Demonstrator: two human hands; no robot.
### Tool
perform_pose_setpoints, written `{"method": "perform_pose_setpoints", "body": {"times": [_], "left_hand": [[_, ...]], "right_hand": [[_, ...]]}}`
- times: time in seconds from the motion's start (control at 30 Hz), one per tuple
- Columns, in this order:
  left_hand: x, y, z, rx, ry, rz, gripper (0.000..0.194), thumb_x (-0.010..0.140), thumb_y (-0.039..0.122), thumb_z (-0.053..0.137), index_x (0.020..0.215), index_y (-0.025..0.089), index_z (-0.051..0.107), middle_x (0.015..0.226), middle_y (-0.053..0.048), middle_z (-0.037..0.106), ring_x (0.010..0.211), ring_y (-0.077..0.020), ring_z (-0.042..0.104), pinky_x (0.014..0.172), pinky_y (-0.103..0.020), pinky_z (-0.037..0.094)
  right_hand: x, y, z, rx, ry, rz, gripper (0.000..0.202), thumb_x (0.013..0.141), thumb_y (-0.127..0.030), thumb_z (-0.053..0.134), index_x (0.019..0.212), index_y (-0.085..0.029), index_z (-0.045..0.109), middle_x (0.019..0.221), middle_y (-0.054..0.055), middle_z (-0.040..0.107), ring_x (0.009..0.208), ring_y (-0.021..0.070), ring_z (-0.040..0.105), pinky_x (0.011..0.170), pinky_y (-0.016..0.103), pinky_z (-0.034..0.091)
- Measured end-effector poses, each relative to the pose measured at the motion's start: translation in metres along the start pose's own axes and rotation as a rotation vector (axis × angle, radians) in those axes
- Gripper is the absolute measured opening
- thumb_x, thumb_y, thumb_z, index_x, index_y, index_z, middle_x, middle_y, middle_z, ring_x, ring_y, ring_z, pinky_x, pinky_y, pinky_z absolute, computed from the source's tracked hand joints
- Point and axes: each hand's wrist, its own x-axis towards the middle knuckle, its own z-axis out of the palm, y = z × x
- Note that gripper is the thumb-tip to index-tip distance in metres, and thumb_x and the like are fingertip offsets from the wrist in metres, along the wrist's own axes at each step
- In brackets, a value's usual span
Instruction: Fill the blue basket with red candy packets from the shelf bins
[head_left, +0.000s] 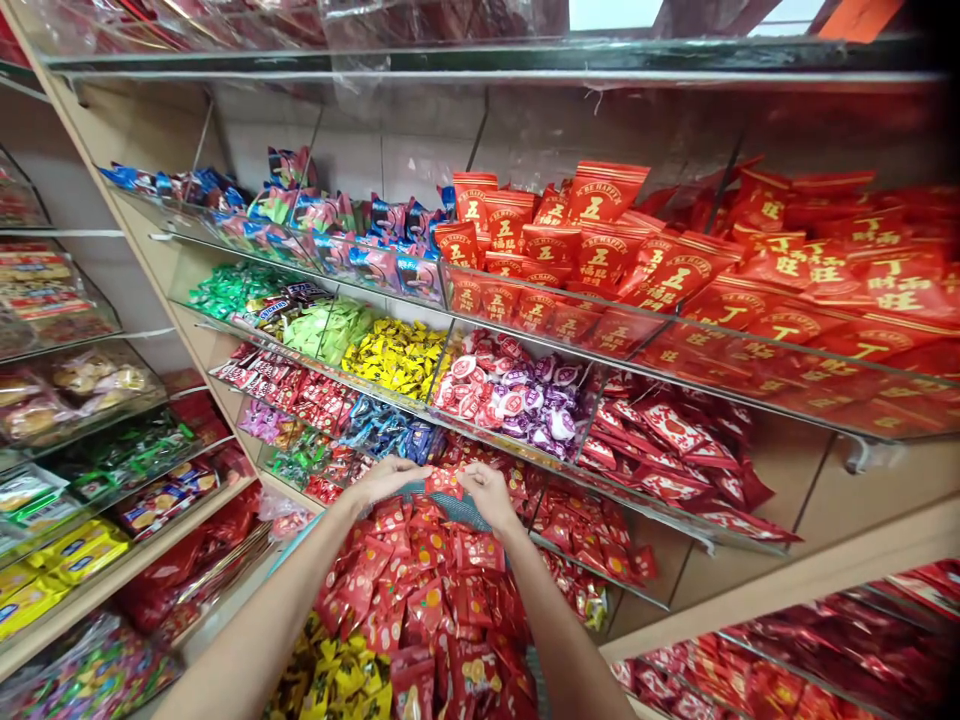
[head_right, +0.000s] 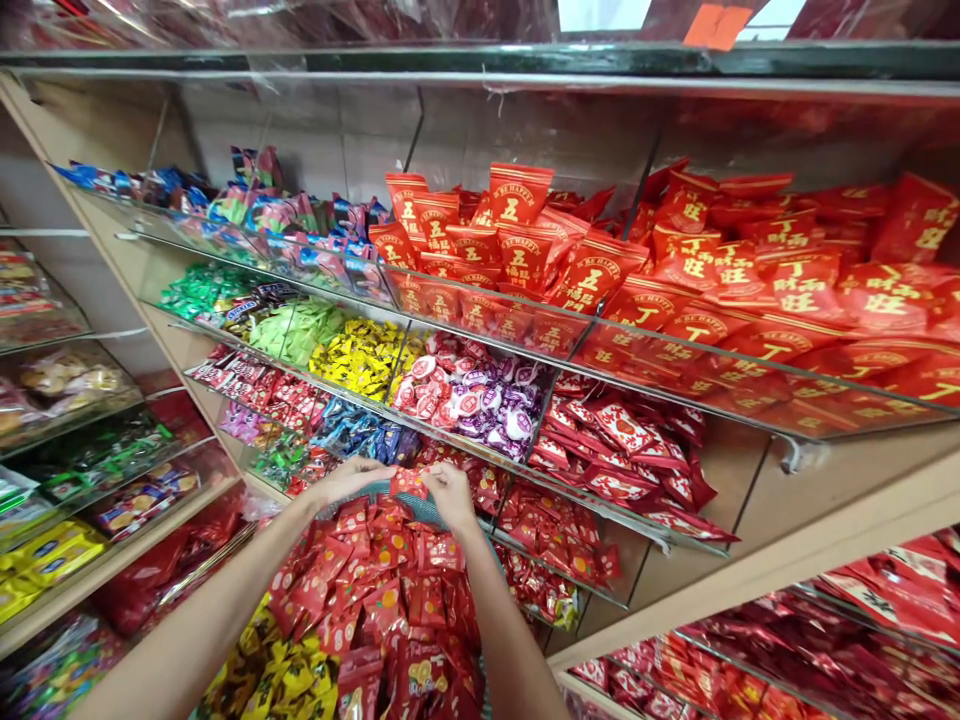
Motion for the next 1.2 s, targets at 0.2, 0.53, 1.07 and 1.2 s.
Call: {"method": "perform_pose_setpoints", "body": {"times": [0.2,0.53,1.07,1.2], "left_hand": [[-0.002,0.001,0.001,-0.168,0.012,0.066,0.04,0.062,0.051,0.06,0.075,0.013,0.066,0.066,-0.002,0.063,0.061,-0.0116,0.054,0.06,-0.023,0.04],[-0.001,-0.007,0.002,-0.208,0.029,0.088,0.042,0.058,0.053,0.063,0.069,0.012,0.061,0.057,0.002,0.057,0.052,-0.0078,0.048,0.054,-0.021,0.038],[-0.004,-0.002,-0.002,-0.12,-0.056,0.067,0.037,0.059,0.048,0.064,0.073,0.014,0.068,0.067,0.0,0.065,0.062,-0.0116,0.054,0.062,-0.022,0.04],[-0.002,-0.006,-0.001,-0.127,-0.046,0.093,0.033,0.06,0.046,0.064,0.07,0.014,0.069,0.065,0.001,0.064,0.058,-0.0102,0.051,0.06,-0.022,0.039]], "right_hand": [[-0.003,0.011,0.0,-0.04,-0.038,-0.014,0.029,0.067,-0.046,0.06,0.069,-0.017,0.058,0.064,0.001,0.059,0.06,0.0127,0.051,0.056,0.023,0.04],[0.0,0.016,0.005,-0.123,-0.033,-0.033,0.032,0.069,-0.049,0.057,0.066,-0.016,0.06,0.062,0.001,0.058,0.058,0.0128,0.05,0.057,0.024,0.039],[0.001,-0.005,0.003,0.073,0.062,0.087,0.033,0.061,-0.048,0.064,0.069,-0.017,0.065,0.061,0.0,0.058,0.056,0.0112,0.047,0.055,0.024,0.037],[-0.001,-0.006,0.004,0.047,0.011,0.095,0.032,0.061,-0.049,0.064,0.066,-0.017,0.063,0.062,0.0,0.059,0.056,0.0112,0.048,0.054,0.023,0.037]]}}
